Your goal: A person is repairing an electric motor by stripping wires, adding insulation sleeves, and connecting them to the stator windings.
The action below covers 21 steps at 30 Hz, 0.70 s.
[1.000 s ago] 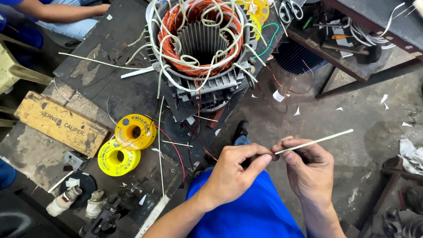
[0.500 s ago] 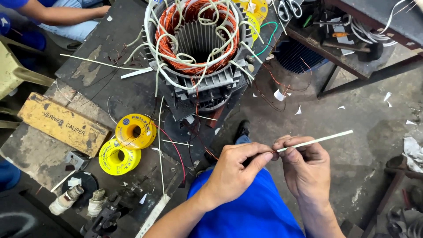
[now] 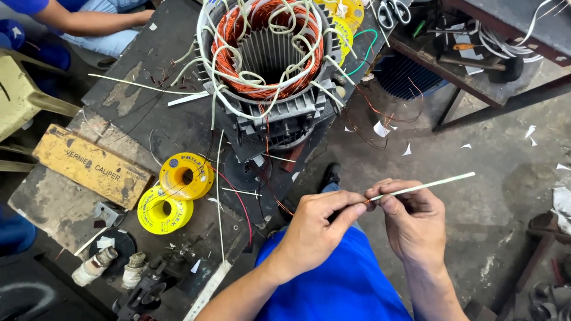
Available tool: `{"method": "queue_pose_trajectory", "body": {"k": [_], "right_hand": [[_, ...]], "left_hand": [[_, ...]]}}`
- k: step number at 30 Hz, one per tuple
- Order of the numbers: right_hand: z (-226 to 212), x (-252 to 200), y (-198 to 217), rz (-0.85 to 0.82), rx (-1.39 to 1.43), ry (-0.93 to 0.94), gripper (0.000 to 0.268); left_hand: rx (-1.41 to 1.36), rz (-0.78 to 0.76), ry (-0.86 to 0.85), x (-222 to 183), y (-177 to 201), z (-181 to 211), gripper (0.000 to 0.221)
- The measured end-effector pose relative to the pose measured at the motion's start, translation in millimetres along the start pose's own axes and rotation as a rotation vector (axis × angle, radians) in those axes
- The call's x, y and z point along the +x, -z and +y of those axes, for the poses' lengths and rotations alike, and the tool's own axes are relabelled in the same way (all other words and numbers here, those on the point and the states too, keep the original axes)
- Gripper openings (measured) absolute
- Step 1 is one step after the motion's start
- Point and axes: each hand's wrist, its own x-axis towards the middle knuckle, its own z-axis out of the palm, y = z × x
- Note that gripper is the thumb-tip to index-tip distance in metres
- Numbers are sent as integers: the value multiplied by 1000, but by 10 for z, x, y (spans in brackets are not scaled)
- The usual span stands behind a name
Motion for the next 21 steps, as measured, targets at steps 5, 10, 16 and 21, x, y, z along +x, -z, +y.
{"method": "queue_pose_trajectory", "body": {"k": [5, 10, 16, 21], "right_hand": [[28, -3, 21, 24, -13, -11, 12], [32, 5, 8, 17, -1, -5, 11], [-15, 105, 81, -95, -126, -44, 14], [-30, 116, 27, -125, -84, -38, 15]], "left_hand": [[5, 22, -22, 0, -21, 3, 15], [11, 5, -3, 23, -19, 13, 16], [51, 24, 77, 49, 5, 21, 12], [80, 34, 72, 68, 39, 48, 7]]}}
